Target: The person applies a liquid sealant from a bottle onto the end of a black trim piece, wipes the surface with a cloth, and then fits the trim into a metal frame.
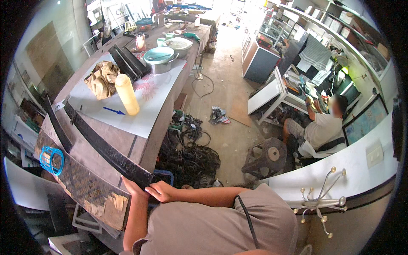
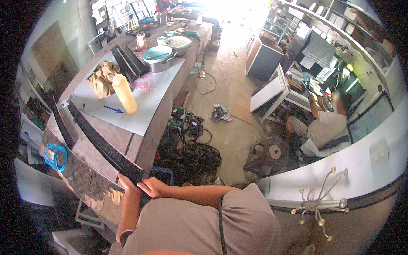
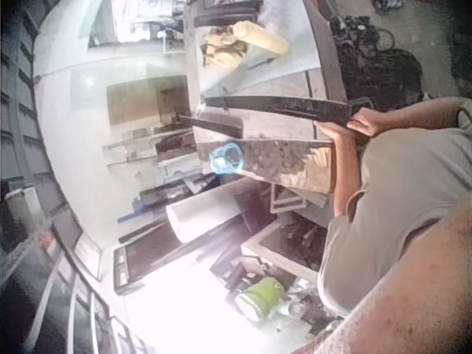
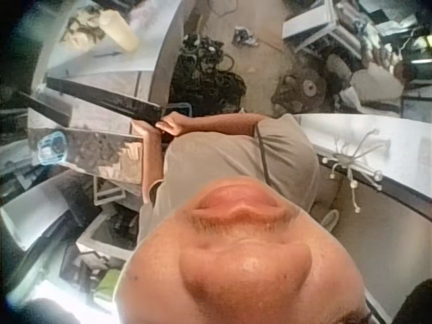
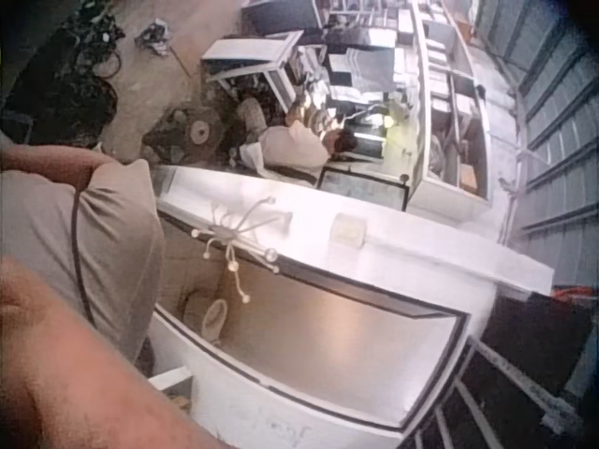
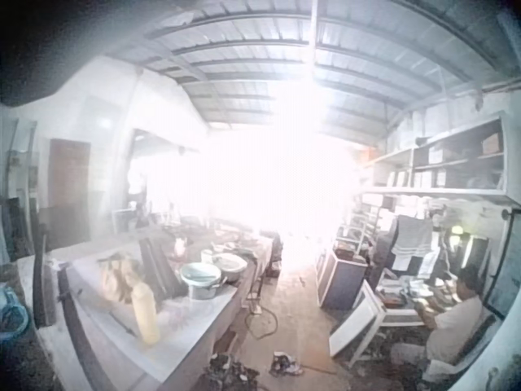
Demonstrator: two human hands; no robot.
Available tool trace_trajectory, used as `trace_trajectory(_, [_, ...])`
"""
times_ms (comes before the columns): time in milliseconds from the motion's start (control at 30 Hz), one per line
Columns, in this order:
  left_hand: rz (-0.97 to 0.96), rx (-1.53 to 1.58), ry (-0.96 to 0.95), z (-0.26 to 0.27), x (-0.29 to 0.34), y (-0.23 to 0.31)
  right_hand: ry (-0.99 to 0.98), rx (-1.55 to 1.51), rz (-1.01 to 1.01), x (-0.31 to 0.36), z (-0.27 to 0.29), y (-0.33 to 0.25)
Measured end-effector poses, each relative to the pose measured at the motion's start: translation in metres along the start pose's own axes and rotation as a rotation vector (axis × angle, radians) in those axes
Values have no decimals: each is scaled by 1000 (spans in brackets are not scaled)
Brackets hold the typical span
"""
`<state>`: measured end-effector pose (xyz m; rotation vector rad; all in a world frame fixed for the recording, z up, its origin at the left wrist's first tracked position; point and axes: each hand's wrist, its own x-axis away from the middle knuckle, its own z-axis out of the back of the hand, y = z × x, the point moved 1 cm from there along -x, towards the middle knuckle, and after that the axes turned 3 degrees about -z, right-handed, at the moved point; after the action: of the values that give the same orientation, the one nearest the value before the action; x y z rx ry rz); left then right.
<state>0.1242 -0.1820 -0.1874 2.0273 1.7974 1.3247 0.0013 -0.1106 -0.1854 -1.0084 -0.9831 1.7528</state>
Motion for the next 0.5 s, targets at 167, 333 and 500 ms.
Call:
trace_trajectory(167, [24, 13, -5, 4, 1, 4, -84, -76, -163, -4, 10, -16])
trace_trajectory(333, [15, 50, -39, -2, 11, 8, -229, -252, -294, 2, 12, -4])
trace_trajectory(500, [59, 49, -43, -7, 12, 7, -228, -214, -155, 5, 22, -12])
